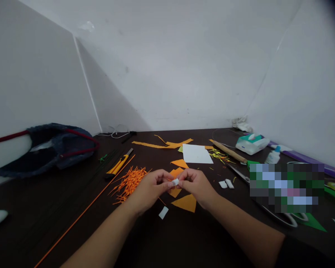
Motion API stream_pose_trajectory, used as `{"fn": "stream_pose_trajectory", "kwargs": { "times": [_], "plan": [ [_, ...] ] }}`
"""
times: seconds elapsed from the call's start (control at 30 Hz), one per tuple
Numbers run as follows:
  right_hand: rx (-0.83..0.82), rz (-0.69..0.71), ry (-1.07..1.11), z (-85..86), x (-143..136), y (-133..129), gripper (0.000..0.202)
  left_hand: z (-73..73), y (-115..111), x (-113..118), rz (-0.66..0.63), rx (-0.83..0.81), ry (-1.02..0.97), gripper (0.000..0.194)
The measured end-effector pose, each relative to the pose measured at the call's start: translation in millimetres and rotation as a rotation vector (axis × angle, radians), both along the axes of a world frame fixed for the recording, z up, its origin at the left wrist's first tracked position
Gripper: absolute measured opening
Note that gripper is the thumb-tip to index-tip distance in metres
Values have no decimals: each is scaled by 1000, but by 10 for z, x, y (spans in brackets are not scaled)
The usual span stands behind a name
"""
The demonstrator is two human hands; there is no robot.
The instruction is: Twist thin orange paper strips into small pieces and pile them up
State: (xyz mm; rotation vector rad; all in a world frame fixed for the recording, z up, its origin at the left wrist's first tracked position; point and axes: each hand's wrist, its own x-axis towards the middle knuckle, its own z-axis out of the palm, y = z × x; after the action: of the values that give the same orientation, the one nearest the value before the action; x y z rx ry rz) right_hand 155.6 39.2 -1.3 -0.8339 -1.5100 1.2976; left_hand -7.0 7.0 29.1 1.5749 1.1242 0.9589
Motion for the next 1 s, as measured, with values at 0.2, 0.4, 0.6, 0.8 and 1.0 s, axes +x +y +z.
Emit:
{"fn": "stream_pose_trajectory", "kwargs": {
  "times": [0.2,0.4,0.6,0.8,1.0],
  "plan": [
    [509,-140,-188,9,-85,-90,11,-78,20,121,150,15,-97,2],
    [666,-256,-295,-12,-105,-112,14,-14,-40,128,146,23,-109,9],
    [650,-245,-270,-51,-119,-101,11,-3,-43,123,188,-45,-190,4],
    [718,-190,-226,-19,-147,-108,14,-97,0,100,189,-52,-395,11],
    [739,-222,-259,-43,-152,-61,15,-81,-24,115,208,-60,-391,14]
  ]
}}
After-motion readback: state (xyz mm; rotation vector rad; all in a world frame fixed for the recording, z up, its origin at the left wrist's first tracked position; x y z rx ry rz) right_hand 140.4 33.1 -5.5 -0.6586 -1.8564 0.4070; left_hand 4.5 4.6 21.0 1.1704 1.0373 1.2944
